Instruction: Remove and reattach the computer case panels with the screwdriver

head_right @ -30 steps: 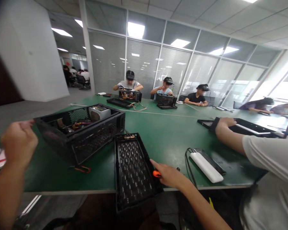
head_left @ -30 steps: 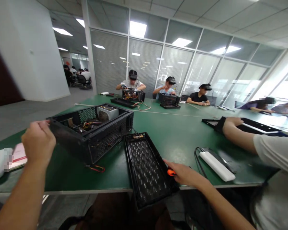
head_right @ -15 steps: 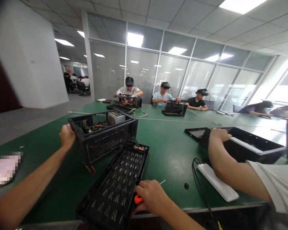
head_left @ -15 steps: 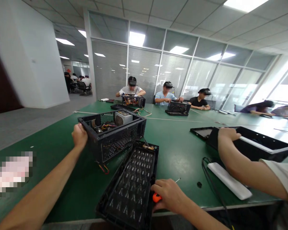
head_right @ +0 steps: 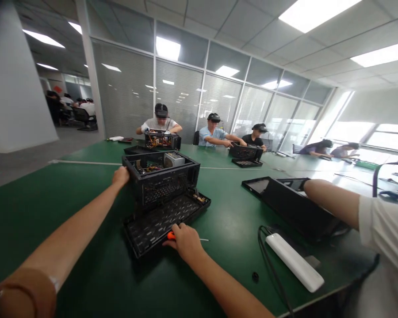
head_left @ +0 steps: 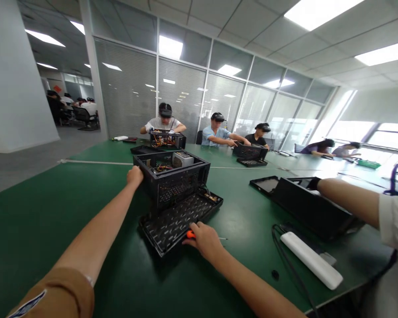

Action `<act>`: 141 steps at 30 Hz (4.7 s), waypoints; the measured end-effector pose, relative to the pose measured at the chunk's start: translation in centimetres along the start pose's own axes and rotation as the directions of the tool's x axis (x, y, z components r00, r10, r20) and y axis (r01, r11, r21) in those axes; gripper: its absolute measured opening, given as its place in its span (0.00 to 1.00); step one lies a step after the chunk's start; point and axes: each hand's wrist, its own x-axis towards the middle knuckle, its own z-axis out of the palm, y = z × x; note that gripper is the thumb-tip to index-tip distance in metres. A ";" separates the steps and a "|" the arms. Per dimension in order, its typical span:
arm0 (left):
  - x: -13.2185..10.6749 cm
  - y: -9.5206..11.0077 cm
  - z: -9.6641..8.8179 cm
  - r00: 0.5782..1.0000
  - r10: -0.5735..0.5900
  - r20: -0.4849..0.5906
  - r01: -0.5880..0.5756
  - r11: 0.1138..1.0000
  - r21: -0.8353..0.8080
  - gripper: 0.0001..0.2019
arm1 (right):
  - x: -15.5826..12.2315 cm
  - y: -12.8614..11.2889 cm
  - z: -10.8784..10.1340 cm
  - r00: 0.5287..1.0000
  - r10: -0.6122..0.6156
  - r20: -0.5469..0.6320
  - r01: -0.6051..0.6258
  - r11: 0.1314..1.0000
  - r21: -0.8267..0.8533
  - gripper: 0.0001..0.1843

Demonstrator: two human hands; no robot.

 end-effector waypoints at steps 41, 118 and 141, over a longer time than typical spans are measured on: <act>-11.7 -8.6 -2.5 0.994 0.029 -0.106 -0.053 0.974 -0.221 0.17 | 23.3 -8.4 7.3 0.969 0.248 -0.015 -0.246 0.967 0.058 0.20; -17.4 -6.2 -1.6 0.530 0.738 0.417 -0.810 0.587 -0.009 0.19 | -0.9 1.2 -2.5 0.991 -0.113 0.065 0.116 0.992 -0.041 0.13; -23.6 22.6 11.5 0.380 0.791 0.480 -0.863 0.490 -0.126 0.16 | -21.8 -1.8 -12.5 0.855 -0.287 -0.433 0.371 0.921 0.123 0.11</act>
